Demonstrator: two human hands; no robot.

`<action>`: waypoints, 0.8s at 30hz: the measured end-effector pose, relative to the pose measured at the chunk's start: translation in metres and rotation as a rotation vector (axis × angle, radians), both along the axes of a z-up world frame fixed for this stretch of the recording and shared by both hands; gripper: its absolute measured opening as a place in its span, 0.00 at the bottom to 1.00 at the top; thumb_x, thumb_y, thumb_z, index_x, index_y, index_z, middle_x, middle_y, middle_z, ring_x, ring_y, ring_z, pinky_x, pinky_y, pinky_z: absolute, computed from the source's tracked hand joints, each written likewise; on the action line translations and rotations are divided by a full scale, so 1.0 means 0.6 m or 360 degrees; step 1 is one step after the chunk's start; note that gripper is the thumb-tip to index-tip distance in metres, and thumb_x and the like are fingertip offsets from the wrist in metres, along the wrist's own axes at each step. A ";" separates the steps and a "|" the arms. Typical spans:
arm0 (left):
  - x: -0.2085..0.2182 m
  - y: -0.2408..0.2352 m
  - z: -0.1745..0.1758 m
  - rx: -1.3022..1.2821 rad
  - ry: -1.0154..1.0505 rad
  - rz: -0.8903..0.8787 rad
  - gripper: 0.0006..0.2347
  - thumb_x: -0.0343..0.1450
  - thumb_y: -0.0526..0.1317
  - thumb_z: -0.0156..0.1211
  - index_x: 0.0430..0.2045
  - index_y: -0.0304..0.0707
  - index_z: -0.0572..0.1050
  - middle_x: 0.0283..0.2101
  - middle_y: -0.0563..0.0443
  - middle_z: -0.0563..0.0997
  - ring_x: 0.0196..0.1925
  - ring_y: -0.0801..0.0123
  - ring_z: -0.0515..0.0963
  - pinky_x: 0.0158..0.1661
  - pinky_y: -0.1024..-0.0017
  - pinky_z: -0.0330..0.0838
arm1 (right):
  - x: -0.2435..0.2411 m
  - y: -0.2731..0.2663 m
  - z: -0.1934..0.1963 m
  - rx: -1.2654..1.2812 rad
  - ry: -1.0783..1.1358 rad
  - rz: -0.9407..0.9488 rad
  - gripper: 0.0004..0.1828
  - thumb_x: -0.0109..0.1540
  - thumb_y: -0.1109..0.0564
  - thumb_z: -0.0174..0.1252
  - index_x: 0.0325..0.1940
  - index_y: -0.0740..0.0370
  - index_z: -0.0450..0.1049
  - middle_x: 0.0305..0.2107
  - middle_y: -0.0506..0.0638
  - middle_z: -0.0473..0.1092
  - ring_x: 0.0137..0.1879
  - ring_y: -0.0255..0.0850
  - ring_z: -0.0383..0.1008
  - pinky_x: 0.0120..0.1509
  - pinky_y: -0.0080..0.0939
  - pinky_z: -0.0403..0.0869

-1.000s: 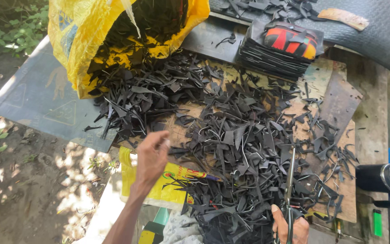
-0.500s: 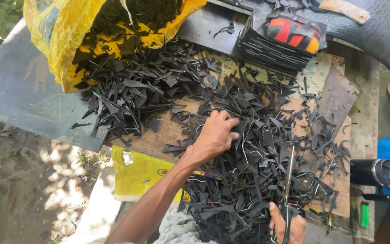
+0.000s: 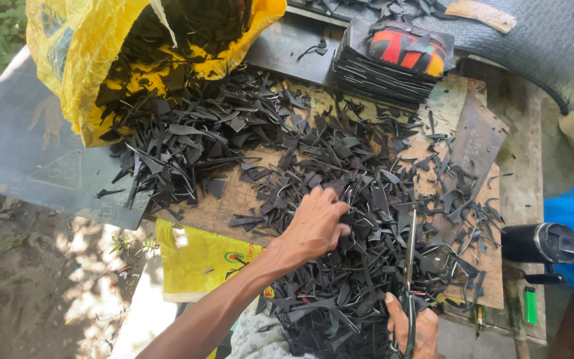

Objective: The person repeatedly cuts black rubber strips into small pieces using shears. The cut pieces accumulate on a wooden work surface next to a yellow sack and a stack of flat rubber sheets.

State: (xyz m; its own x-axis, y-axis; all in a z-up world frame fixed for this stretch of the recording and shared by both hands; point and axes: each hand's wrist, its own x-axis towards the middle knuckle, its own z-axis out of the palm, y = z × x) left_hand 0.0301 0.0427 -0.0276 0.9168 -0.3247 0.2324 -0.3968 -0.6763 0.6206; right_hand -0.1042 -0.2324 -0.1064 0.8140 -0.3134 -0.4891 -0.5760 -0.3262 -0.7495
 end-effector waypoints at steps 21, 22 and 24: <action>-0.061 -0.068 0.045 -0.1815 0.0721 0.0606 0.09 0.69 0.28 0.66 0.42 0.27 0.80 0.35 0.49 0.82 0.34 0.79 0.80 0.34 0.82 0.72 | -0.043 0.083 0.079 0.0300 -0.0211 -0.0100 0.13 0.55 0.55 0.68 0.31 0.69 0.77 0.10 0.54 0.68 0.14 0.40 0.69 0.19 0.42 0.68; -0.069 -0.077 0.045 -0.1850 0.0638 0.0598 0.09 0.69 0.28 0.65 0.43 0.28 0.81 0.37 0.51 0.83 0.36 0.82 0.80 0.36 0.83 0.73 | -0.038 0.089 0.089 0.0289 -0.0182 -0.0129 0.13 0.55 0.55 0.68 0.32 0.69 0.77 0.11 0.54 0.68 0.15 0.41 0.69 0.19 0.42 0.68; -0.084 -0.094 0.045 -0.1875 0.0564 0.0616 0.10 0.69 0.28 0.65 0.43 0.28 0.82 0.39 0.55 0.83 0.36 0.84 0.78 0.36 0.84 0.72 | -0.016 0.098 0.108 0.0313 -0.0263 -0.0178 0.12 0.56 0.55 0.67 0.34 0.69 0.78 0.11 0.53 0.68 0.15 0.40 0.69 0.20 0.40 0.67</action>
